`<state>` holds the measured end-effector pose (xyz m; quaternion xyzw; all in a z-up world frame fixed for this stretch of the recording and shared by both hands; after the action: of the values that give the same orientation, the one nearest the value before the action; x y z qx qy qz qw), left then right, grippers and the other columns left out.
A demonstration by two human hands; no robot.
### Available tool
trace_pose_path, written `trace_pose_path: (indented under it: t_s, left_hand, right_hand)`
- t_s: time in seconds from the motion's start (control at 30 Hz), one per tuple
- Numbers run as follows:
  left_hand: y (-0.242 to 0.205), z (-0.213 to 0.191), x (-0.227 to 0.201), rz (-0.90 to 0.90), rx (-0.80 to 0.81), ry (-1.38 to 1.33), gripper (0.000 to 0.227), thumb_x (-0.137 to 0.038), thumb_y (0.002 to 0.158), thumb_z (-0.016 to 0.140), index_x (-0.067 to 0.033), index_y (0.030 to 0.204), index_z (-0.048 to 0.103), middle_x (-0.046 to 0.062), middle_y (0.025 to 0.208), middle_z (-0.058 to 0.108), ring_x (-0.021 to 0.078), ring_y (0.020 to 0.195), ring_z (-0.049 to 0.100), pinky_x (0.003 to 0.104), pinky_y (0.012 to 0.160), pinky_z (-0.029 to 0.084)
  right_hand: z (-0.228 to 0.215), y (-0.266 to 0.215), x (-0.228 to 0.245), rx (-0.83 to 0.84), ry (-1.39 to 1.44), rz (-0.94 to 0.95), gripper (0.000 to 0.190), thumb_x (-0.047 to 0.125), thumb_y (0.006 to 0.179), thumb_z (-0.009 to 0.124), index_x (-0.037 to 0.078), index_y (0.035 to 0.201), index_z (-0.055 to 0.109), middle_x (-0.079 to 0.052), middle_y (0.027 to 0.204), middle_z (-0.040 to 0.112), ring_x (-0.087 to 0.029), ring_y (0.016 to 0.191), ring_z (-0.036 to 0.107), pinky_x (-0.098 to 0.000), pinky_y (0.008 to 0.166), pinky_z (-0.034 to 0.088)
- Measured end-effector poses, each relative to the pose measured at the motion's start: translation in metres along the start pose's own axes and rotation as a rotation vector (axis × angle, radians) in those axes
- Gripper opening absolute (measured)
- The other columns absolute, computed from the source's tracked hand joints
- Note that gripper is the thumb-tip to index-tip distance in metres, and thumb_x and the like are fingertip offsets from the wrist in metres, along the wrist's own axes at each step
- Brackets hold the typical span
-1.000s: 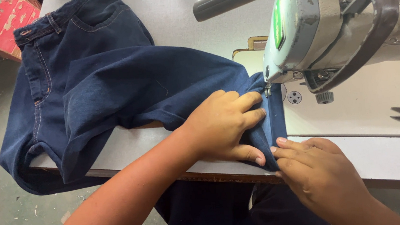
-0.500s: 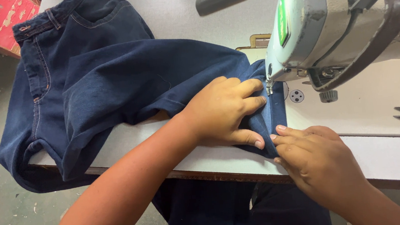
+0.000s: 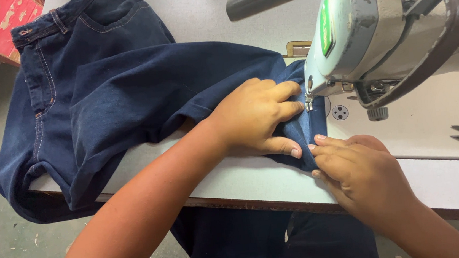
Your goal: Folding and sewing the hem of a pair of denim pants using an industrial sewing machine.
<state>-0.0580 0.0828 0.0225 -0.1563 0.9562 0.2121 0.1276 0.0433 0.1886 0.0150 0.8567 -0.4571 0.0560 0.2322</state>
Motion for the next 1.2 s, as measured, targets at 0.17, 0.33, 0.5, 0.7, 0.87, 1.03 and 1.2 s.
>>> trace_pose_path:
  t_s: [0.17,0.33,0.5,0.7,0.87,1.03,1.2]
  left_hand:
    - [0.003,0.002,0.010,-0.015,0.016,0.034,0.081,-0.080,0.083,0.049,-0.0084,0.112,0.072,0.009,0.111,0.060,0.0337,0.077,0.061,0.050,0.060,0.041]
    - [0.007,0.004,0.021,-0.013,0.014,0.029,0.081,-0.080,0.084,0.048,-0.0078,0.111,0.073,0.009,0.109,0.060,0.0339,0.075,0.061,0.049,0.060,0.042]
    - [0.008,0.008,0.032,-0.002,0.006,0.067,0.084,-0.081,0.085,0.046,-0.0072,0.114,0.073,0.009,0.110,0.060,0.0331,0.075,0.061,0.049,0.060,0.043]
    - [0.008,0.006,0.035,0.028,-0.039,0.251,0.073,-0.081,0.089,0.048,-0.0095,0.090,0.065,0.006,0.100,0.058,0.0301,0.066,0.055,0.045,0.057,0.040]
    - [0.004,-0.013,-0.010,0.104,0.131,0.661,0.022,-0.004,0.069,0.065,-0.0194,0.061,0.053,-0.001,0.059,0.043,0.0224,0.037,0.043,0.037,0.038,0.029]
    - [-0.018,0.050,-0.132,-0.093,0.823,0.414,0.020,-0.010,0.090,0.058,-0.0252,0.088,0.071,0.000,0.087,0.064,0.0199,0.068,0.058,0.038,0.047,0.034]
    - [-0.012,0.064,-0.133,-0.294,0.842,0.042,0.030,-0.015,0.096,0.057,-0.0297,0.095,0.083,-0.007,0.098,0.075,0.0195,0.087,0.074,0.040,0.056,0.055]
  right_hand:
    - [0.002,0.007,-0.008,-0.015,-0.003,0.017,0.012,0.014,0.090,0.070,0.009,0.099,0.077,-0.004,0.114,0.078,-0.021,0.122,0.069,-0.0388,0.100,0.050]
    - [0.013,0.008,-0.025,0.024,-0.069,0.070,0.016,0.018,0.089,0.070,0.016,0.103,0.078,0.002,0.116,0.078,-0.014,0.125,0.067,-0.0385,0.098,0.047]
    - [0.013,0.015,-0.029,-0.004,-0.103,0.053,0.022,0.016,0.087,0.075,0.014,0.109,0.078,0.002,0.117,0.078,-0.013,0.124,0.067,-0.0358,0.100,0.049]
    - [0.009,0.020,-0.032,-0.081,-0.045,0.052,0.009,0.010,0.090,0.075,0.015,0.096,0.078,0.003,0.113,0.079,-0.016,0.122,0.069,-0.0353,0.097,0.051]
    - [0.004,0.021,-0.025,-0.116,-0.023,-0.005,0.021,-0.001,0.085,0.072,0.012,0.100,0.079,0.000,0.117,0.078,-0.018,0.121,0.069,-0.0329,0.103,0.049]
    - [0.003,0.019,-0.013,-0.072,-0.088,-0.023,0.028,0.000,0.079,0.063,0.011,0.102,0.074,-0.005,0.124,0.075,-0.021,0.125,0.067,-0.0360,0.107,0.044]
    - [0.006,-0.007,0.013,0.059,-0.051,-0.070,0.019,0.013,0.093,0.046,0.017,0.082,0.062,-0.004,0.110,0.070,-0.020,0.119,0.062,-0.0477,0.110,0.033]
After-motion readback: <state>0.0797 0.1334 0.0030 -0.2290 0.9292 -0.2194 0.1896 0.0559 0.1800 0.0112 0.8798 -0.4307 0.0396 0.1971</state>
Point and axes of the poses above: each hand's wrist, its own y-axis towards the middle knuckle, its own z-axis out of the palm, x = y × z, the point moved 9 cm from there along y, towards the middle knuckle
